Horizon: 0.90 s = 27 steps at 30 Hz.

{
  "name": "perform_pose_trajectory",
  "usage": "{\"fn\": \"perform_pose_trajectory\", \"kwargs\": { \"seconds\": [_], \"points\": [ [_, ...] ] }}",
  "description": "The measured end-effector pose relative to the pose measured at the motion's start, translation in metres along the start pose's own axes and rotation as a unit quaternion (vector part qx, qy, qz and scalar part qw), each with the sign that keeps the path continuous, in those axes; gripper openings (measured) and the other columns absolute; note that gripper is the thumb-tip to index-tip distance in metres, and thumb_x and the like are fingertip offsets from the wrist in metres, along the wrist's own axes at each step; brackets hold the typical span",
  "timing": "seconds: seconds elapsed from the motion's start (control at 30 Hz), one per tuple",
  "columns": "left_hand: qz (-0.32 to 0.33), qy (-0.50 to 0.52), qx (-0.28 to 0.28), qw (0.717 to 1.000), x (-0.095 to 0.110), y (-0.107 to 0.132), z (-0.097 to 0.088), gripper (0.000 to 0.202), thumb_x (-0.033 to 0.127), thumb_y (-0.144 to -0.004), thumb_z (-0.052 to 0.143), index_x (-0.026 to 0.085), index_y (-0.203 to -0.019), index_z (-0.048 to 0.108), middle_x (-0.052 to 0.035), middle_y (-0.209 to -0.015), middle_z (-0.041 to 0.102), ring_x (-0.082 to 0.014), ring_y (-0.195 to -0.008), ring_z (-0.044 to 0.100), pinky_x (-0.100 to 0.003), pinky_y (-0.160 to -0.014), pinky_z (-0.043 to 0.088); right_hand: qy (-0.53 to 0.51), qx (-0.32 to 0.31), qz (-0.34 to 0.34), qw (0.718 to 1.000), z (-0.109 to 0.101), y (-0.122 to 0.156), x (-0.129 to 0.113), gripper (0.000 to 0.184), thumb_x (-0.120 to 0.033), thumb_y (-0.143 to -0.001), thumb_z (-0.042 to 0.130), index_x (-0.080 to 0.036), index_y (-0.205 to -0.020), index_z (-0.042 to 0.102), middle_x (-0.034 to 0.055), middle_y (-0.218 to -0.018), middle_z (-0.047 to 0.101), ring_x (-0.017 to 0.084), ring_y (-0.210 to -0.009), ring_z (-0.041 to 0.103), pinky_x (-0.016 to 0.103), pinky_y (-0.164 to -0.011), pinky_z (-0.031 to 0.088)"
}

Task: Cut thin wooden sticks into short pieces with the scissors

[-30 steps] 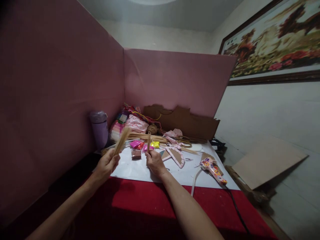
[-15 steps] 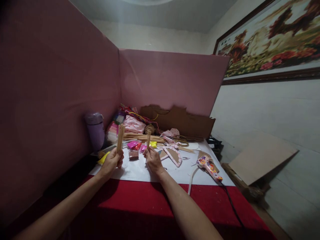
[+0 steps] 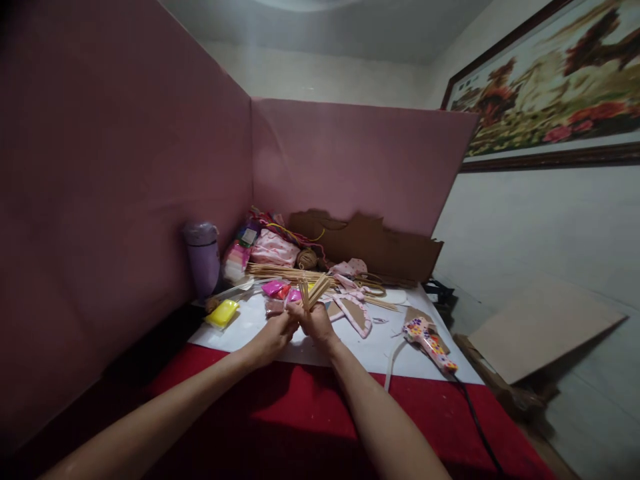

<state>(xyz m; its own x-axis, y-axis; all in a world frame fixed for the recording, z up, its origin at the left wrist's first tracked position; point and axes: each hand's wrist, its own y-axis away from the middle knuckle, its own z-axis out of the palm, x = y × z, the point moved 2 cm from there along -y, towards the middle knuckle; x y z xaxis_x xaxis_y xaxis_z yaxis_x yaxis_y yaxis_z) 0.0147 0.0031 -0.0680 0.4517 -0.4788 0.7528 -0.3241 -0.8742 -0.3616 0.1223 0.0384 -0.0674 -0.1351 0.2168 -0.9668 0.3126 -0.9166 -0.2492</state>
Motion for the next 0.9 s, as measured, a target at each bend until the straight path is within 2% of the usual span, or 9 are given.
{"fn": "perform_pose_trajectory", "kwargs": {
  "seconds": [0.1, 0.2, 0.33, 0.43, 0.5, 0.63, 0.7, 0.8, 0.9],
  "points": [
    [-0.02, -0.107, -0.036, 0.993, 0.007, 0.003, -0.007, 0.025, 0.03, -0.088, 0.039, 0.017, -0.099, 0.057, -0.009, -0.092, 0.064, -0.0194, -0.083, 0.058, -0.029, -0.071, 0.042, 0.022, 0.018, -0.019, 0.999, 0.0, 0.0, 0.001, 0.036, -0.049, -0.069, 0.062, -0.014, -0.065, 0.058, -0.0071, -0.041, 0.036, 0.005, -0.035, 0.027, 0.02, -0.035, 0.019],
    [-0.04, -0.249, -0.038, 0.967, 0.014, 0.007, -0.03, 0.029, 0.038, -0.087, 0.041, 0.017, -0.091, 0.06, -0.0106, -0.09, 0.063, -0.0227, -0.084, 0.057, -0.032, -0.073, 0.041, 0.026, 0.05, -0.034, 0.998, -0.002, 0.0, 0.002, 0.035, -0.048, -0.072, 0.059, -0.014, -0.065, 0.057, -0.0081, -0.04, 0.031, 0.006, -0.036, 0.025, 0.02, -0.036, 0.02],
    [-0.129, -0.464, 0.084, 0.872, 0.006, 0.022, -0.075, 0.027, 0.027, -0.087, 0.04, 0.014, -0.095, 0.061, -0.0164, -0.097, 0.059, -0.029, -0.098, 0.05, -0.04, -0.082, 0.038, -0.007, 0.086, -0.02, 0.996, -0.005, -0.001, 0.003, 0.034, -0.05, -0.075, 0.055, -0.016, -0.07, 0.054, -0.0107, -0.042, 0.024, 0.005, -0.036, 0.018, 0.02, -0.035, 0.015],
    [-0.21, -0.517, 0.078, 0.826, -0.01, 0.038, -0.088, 0.029, 0.018, -0.085, 0.037, 0.01, -0.1, 0.061, -0.0197, -0.097, 0.057, -0.0311, -0.096, 0.05, -0.041, -0.077, 0.04, 0.004, 0.087, -0.023, 0.996, -0.004, -0.001, 0.002, 0.035, -0.05, -0.075, 0.055, -0.016, -0.07, 0.054, -0.0104, -0.042, 0.025, 0.005, -0.037, 0.019, 0.02, -0.035, 0.016],
    [-0.199, -0.501, 0.07, 0.839, -0.016, 0.043, -0.082, 0.032, 0.014, -0.085, 0.034, 0.01, -0.103, 0.061, -0.0201, -0.101, 0.057, -0.0304, -0.098, 0.049, -0.041, -0.078, 0.041, 0.023, 0.088, -0.027, 0.996, -0.002, 0.0, 0.002, 0.036, -0.05, -0.075, 0.055, -0.016, -0.068, 0.053, -0.0093, -0.043, 0.027, 0.006, -0.038, 0.021, 0.021, -0.036, 0.017],
    [-0.101, -0.393, 0.038, 0.913, -0.017, 0.039, -0.061, 0.033, 0.014, -0.083, 0.04, 0.018, -0.11, 0.06, -0.0152, -0.121, 0.051, -0.0247, -0.109, 0.047, -0.035, -0.086, 0.042, 0.068, 0.111, -0.036, 0.991, -0.004, 0.001, 0.002, 0.037, -0.051, -0.076, 0.053, -0.016, -0.063, 0.052, -0.0073, -0.044, 0.029, 0.007, -0.04, 0.022, 0.022, -0.037, 0.017],
    [-0.088, -0.371, 0.044, 0.923, -0.018, 0.033, -0.062, 0.036, 0.011, -0.082, 0.041, 0.02, -0.11, 0.06, -0.0114, -0.123, 0.052, -0.0206, -0.11, 0.049, -0.031, -0.088, 0.042, 0.091, 0.121, -0.038, 0.988, -0.005, 0.002, 0.002, 0.037, -0.05, -0.077, 0.052, -0.017, -0.061, 0.051, -0.0068, -0.044, 0.029, 0.007, -0.04, 0.022, 0.023, -0.038, 0.017],
    [-0.168, -0.421, 0.076, 0.888, -0.024, 0.024, -0.082, 0.035, 0.008, -0.082, 0.036, 0.018, -0.104, 0.062, -0.0106, -0.106, 0.062, -0.0194, -0.1, 0.057, -0.029, -0.085, 0.043, 0.105, 0.131, -0.046, 0.985, -0.007, 0.001, 0.002, 0.036, -0.048, -0.078, 0.051, -0.017, -0.06, 0.051, -0.0064, -0.044, 0.029, 0.008, -0.041, 0.023, 0.023, -0.038, 0.019],
    [-0.235, -0.48, 0.057, 0.843, -0.034, 0.014, -0.102, 0.034, 0.007, -0.082, 0.034, 0.016, -0.094, 0.065, -0.0117, -0.095, 0.066, -0.0215, -0.091, 0.062, -0.029, -0.077, 0.045, 0.102, 0.135, -0.067, 0.983, -0.008, -0.002, 0.005, 0.036, -0.049, -0.076, 0.053, -0.016, -0.061, 0.054, -0.0051, -0.047, 0.034, 0.008, -0.044, 0.027, 0.023, -0.04, 0.024]
  ]
}}
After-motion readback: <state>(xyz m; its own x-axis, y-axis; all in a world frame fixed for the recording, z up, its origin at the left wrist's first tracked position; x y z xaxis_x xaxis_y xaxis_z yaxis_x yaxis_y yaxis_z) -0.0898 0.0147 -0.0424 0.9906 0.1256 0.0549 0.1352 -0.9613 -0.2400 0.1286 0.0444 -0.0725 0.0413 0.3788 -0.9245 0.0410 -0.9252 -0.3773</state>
